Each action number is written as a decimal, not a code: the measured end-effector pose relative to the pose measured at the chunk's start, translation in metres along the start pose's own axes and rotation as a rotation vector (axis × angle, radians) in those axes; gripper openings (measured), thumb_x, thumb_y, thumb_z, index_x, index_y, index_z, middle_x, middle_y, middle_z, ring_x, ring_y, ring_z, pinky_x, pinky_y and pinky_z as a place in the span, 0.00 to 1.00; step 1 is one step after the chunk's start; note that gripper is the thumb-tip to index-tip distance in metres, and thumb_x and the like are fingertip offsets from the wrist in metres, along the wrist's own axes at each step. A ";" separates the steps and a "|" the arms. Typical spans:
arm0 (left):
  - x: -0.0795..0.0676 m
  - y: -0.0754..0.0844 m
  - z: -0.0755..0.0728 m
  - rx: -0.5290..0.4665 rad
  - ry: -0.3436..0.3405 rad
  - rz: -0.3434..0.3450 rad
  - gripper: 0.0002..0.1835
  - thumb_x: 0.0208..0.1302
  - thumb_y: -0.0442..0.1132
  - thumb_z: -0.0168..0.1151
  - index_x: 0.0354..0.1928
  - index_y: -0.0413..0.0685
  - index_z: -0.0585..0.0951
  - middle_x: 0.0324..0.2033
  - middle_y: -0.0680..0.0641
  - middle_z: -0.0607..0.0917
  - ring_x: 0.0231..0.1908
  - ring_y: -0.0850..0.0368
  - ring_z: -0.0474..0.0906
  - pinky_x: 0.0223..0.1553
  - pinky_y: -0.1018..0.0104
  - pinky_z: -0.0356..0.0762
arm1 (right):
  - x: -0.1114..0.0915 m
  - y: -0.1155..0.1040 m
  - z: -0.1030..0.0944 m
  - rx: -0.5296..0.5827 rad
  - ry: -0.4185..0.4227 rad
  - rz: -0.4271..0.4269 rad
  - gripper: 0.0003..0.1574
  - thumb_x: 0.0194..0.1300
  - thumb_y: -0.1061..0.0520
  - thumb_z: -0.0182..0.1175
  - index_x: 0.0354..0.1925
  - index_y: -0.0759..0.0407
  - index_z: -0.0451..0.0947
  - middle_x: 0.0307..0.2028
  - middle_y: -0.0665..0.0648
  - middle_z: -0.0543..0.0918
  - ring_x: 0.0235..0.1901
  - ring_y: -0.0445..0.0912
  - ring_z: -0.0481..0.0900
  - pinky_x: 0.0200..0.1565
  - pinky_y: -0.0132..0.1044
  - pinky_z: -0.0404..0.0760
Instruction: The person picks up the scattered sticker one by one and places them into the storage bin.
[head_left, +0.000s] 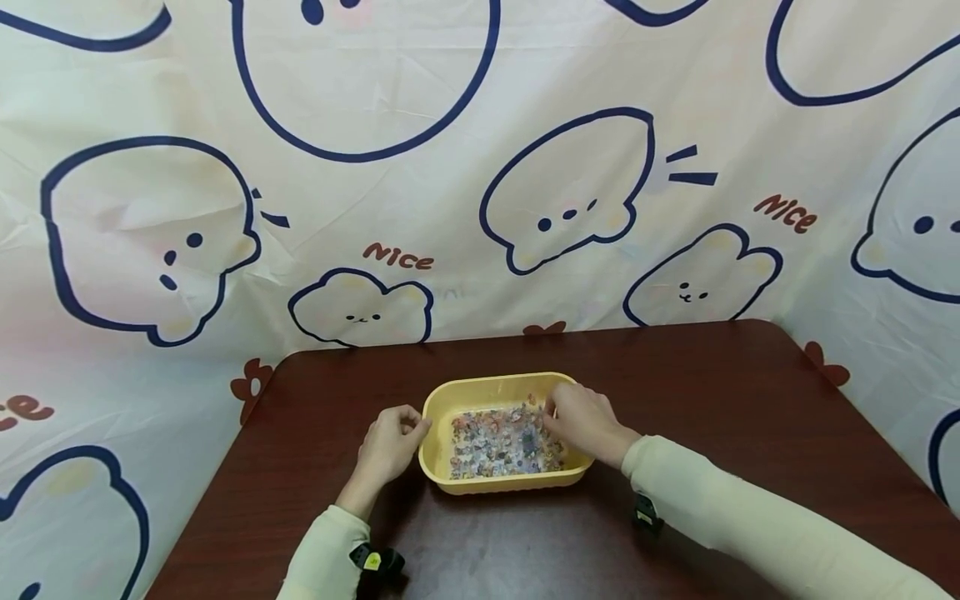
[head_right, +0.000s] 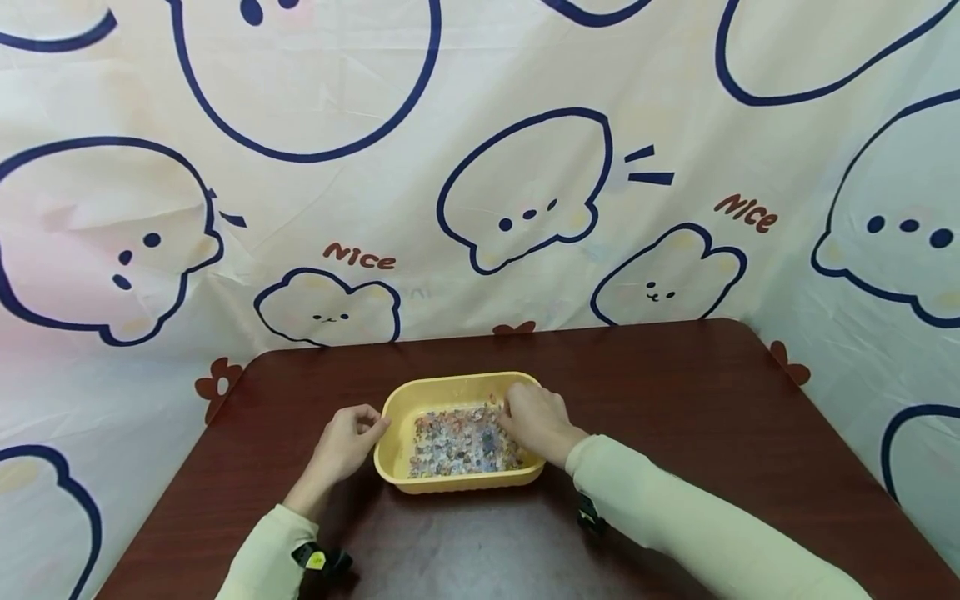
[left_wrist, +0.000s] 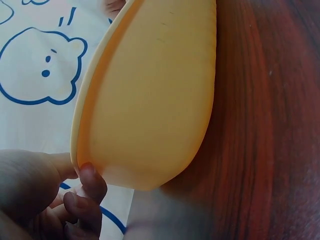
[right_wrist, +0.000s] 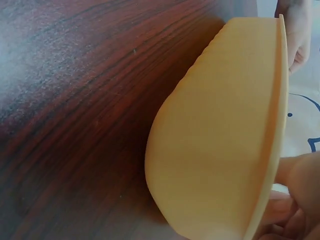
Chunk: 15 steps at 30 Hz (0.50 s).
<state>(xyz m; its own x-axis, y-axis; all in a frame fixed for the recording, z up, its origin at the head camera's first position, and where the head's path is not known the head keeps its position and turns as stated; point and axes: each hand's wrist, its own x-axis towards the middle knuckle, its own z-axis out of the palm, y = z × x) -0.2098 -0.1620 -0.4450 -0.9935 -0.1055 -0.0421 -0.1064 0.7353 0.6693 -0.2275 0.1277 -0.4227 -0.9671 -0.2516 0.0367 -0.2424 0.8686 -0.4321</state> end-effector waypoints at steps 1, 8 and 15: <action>0.000 0.000 0.000 -0.001 -0.002 0.000 0.11 0.70 0.48 0.62 0.36 0.50 0.82 0.19 0.53 0.78 0.20 0.58 0.71 0.25 0.63 0.64 | 0.001 0.000 0.001 -0.015 -0.003 -0.002 0.15 0.65 0.55 0.67 0.22 0.50 0.79 0.18 0.46 0.77 0.17 0.41 0.71 0.17 0.34 0.65; -0.001 0.001 -0.001 -0.003 -0.004 -0.003 0.10 0.70 0.48 0.62 0.36 0.49 0.82 0.18 0.53 0.78 0.20 0.58 0.71 0.25 0.63 0.64 | 0.005 -0.002 0.004 -0.113 -0.049 0.019 0.18 0.63 0.55 0.70 0.20 0.51 0.75 0.18 0.47 0.76 0.20 0.43 0.72 0.21 0.36 0.66; -0.001 0.002 -0.001 0.002 -0.005 -0.004 0.10 0.70 0.47 0.62 0.36 0.49 0.81 0.20 0.53 0.78 0.21 0.58 0.71 0.27 0.63 0.63 | 0.005 -0.006 0.007 -0.208 -0.087 0.015 0.22 0.62 0.58 0.69 0.17 0.52 0.70 0.13 0.48 0.68 0.16 0.42 0.67 0.20 0.37 0.63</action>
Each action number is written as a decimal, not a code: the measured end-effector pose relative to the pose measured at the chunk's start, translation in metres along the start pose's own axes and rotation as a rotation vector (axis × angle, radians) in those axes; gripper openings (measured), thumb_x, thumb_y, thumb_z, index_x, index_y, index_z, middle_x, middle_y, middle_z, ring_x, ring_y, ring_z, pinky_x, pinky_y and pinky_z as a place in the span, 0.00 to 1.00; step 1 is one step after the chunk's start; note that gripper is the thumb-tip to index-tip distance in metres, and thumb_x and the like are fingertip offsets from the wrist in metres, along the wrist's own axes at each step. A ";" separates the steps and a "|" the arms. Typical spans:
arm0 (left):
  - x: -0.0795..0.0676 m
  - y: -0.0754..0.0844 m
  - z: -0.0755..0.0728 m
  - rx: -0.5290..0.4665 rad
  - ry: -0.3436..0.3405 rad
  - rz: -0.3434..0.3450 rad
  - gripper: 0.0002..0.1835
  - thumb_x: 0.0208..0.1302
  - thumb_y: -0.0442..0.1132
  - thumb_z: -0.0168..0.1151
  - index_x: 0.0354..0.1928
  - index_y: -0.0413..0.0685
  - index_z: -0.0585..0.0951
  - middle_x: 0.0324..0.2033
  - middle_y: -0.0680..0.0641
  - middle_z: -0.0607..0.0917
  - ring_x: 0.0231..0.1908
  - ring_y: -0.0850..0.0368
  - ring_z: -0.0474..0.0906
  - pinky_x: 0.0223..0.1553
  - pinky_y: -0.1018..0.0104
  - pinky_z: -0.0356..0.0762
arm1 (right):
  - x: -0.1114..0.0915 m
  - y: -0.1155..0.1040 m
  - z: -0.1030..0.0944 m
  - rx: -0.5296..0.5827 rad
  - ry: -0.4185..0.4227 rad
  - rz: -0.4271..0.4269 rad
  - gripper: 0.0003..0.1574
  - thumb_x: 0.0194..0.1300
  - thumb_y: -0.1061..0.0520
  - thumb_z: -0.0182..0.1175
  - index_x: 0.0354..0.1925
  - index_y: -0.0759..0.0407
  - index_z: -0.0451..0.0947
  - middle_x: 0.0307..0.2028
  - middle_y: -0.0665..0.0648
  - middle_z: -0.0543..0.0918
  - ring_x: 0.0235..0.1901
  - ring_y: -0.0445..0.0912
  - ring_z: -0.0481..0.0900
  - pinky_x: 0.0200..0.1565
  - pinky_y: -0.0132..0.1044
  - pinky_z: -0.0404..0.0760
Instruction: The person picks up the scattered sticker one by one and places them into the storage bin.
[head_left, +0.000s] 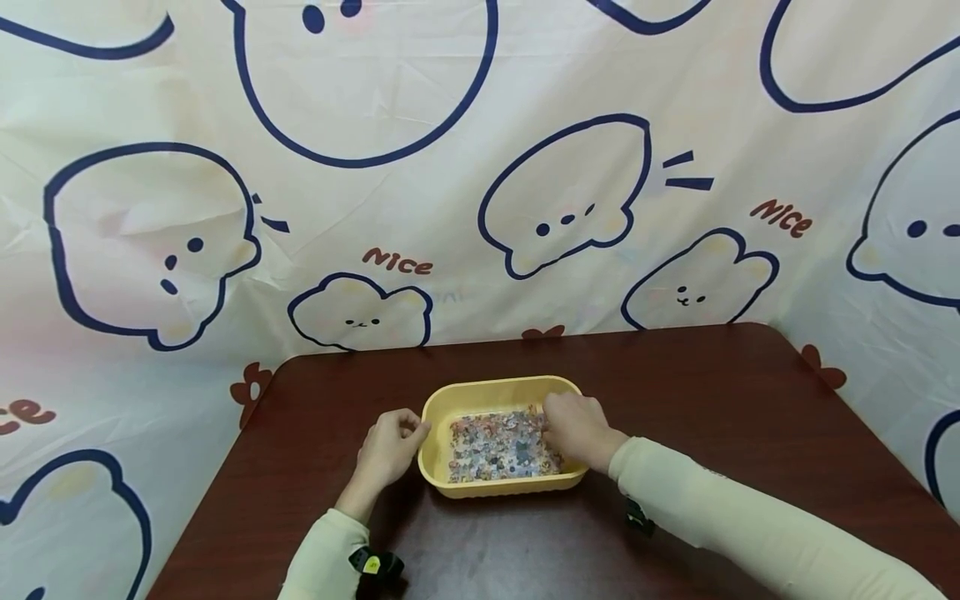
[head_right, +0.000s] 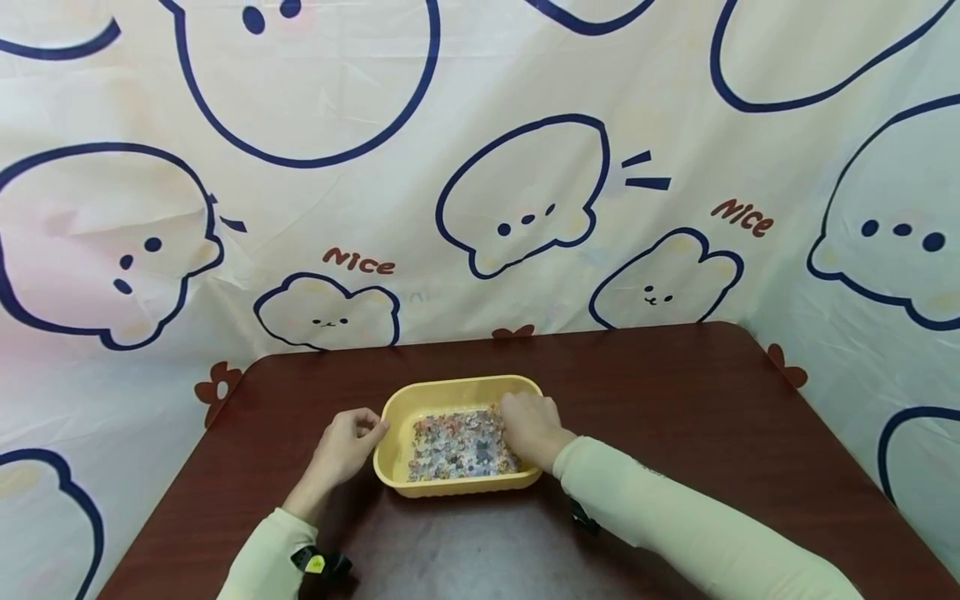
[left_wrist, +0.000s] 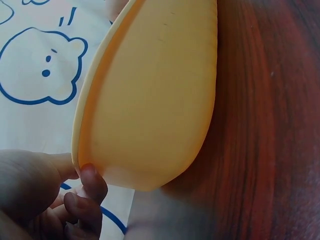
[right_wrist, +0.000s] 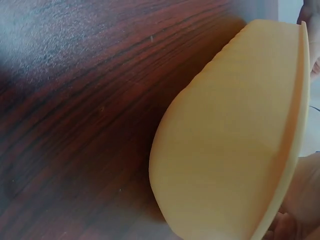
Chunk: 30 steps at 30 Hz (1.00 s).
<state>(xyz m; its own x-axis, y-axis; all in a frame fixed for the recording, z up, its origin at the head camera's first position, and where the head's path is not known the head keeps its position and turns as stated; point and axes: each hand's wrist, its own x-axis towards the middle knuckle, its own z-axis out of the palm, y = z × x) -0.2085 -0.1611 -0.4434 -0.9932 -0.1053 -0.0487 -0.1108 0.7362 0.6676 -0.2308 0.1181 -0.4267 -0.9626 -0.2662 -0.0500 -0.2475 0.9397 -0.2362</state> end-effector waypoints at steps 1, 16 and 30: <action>0.000 0.000 0.000 0.000 0.001 -0.001 0.10 0.70 0.47 0.62 0.35 0.49 0.81 0.20 0.52 0.79 0.21 0.58 0.71 0.27 0.63 0.63 | 0.000 -0.001 0.000 -0.004 0.004 -0.004 0.22 0.62 0.59 0.69 0.16 0.52 0.70 0.13 0.48 0.68 0.16 0.42 0.67 0.20 0.38 0.63; 0.001 -0.002 0.002 -0.002 0.005 0.000 0.10 0.69 0.48 0.62 0.34 0.50 0.81 0.20 0.53 0.80 0.22 0.58 0.72 0.27 0.63 0.64 | -0.001 -0.001 0.006 0.057 -0.034 -0.057 0.25 0.64 0.46 0.70 0.18 0.51 0.70 0.12 0.47 0.67 0.14 0.41 0.66 0.16 0.34 0.61; 0.002 -0.001 0.002 -0.031 0.003 0.002 0.10 0.70 0.47 0.62 0.35 0.48 0.82 0.18 0.53 0.77 0.20 0.58 0.71 0.24 0.64 0.64 | -0.003 0.000 0.003 0.133 -0.010 -0.077 0.28 0.65 0.45 0.69 0.17 0.51 0.67 0.12 0.47 0.64 0.13 0.40 0.63 0.17 0.34 0.57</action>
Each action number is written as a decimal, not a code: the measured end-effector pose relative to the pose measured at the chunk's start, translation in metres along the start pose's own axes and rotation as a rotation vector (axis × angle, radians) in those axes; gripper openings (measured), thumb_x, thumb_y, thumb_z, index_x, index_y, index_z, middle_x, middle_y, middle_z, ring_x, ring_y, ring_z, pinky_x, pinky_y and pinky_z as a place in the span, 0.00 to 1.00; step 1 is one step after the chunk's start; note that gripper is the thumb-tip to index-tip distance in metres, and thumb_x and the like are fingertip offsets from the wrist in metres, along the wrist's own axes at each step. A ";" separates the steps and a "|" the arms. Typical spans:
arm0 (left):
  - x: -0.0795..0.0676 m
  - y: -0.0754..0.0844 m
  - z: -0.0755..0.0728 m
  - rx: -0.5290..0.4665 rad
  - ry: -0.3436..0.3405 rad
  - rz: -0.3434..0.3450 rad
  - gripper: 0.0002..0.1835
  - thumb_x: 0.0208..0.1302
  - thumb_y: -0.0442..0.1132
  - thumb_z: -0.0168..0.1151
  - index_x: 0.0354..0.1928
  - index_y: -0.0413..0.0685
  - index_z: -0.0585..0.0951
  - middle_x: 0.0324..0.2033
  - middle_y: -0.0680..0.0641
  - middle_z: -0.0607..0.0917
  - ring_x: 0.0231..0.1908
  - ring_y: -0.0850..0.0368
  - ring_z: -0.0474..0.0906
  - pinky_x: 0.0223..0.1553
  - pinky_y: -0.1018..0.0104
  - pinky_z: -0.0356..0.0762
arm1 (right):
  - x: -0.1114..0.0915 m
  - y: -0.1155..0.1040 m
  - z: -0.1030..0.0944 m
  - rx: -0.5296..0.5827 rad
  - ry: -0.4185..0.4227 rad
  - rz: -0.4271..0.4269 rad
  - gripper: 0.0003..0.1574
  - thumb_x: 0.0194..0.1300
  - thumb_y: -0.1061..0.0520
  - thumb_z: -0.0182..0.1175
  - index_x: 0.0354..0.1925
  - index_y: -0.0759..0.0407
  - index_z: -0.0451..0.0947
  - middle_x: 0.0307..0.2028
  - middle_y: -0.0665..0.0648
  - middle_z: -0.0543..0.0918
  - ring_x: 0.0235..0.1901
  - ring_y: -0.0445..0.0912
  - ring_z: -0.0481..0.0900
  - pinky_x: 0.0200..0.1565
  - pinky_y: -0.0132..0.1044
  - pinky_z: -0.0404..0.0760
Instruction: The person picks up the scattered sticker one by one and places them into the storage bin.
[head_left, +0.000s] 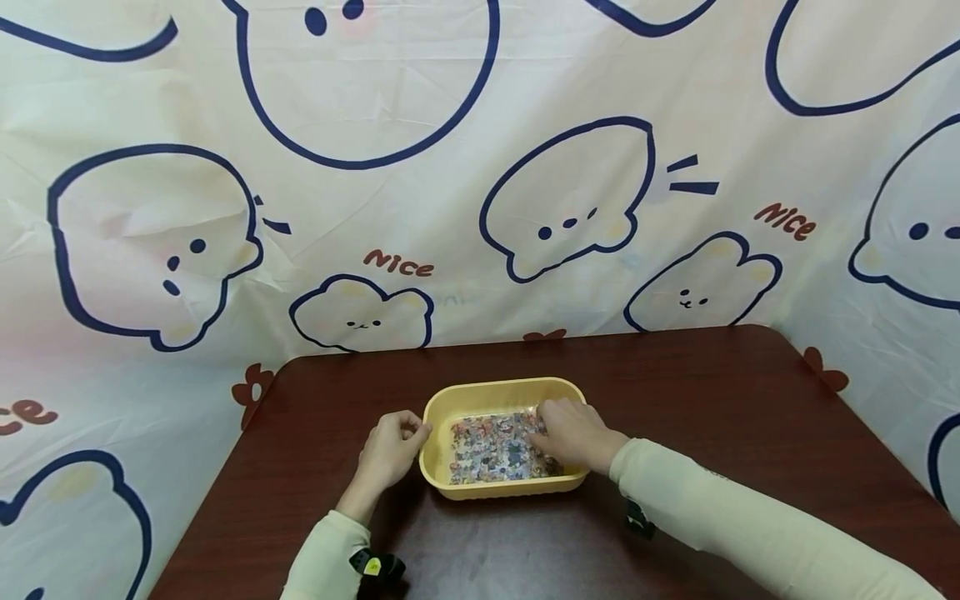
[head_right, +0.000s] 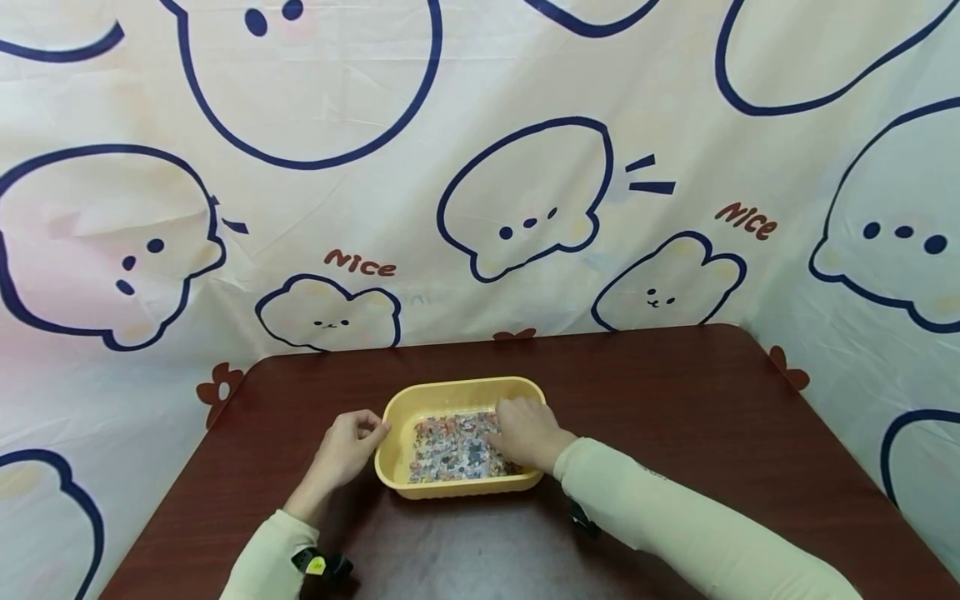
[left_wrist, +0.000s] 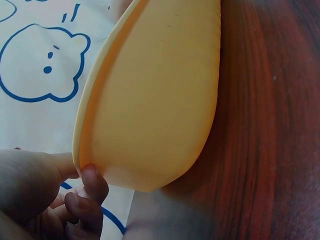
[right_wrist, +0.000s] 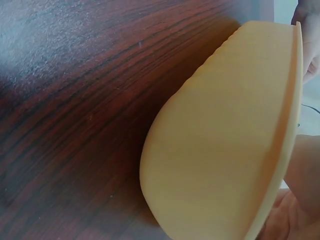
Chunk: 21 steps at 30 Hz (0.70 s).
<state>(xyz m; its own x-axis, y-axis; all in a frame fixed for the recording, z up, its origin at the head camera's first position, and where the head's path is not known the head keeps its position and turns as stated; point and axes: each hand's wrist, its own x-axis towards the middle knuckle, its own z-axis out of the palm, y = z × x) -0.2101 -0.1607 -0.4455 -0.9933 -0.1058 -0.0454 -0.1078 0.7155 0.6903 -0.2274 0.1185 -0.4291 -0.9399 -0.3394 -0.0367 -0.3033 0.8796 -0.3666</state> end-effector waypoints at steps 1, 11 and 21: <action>0.000 0.000 0.000 -0.001 0.000 0.001 0.10 0.70 0.47 0.62 0.35 0.48 0.82 0.18 0.53 0.77 0.20 0.58 0.71 0.24 0.64 0.64 | 0.000 0.000 0.000 0.007 0.002 -0.005 0.27 0.65 0.45 0.69 0.18 0.52 0.68 0.12 0.47 0.64 0.13 0.40 0.63 0.17 0.34 0.57; -0.002 0.001 -0.002 0.038 0.004 -0.008 0.12 0.71 0.49 0.61 0.35 0.50 0.83 0.20 0.53 0.80 0.21 0.58 0.72 0.26 0.63 0.64 | -0.004 -0.001 -0.005 0.071 0.060 -0.065 0.16 0.67 0.47 0.67 0.28 0.55 0.78 0.15 0.47 0.72 0.13 0.39 0.68 0.17 0.33 0.63; -0.002 0.003 -0.007 0.043 0.016 -0.010 0.16 0.72 0.53 0.58 0.33 0.50 0.83 0.18 0.53 0.81 0.20 0.57 0.73 0.25 0.63 0.65 | -0.005 -0.002 -0.007 0.122 0.130 -0.051 0.14 0.69 0.47 0.64 0.40 0.57 0.86 0.16 0.43 0.76 0.15 0.38 0.71 0.17 0.33 0.65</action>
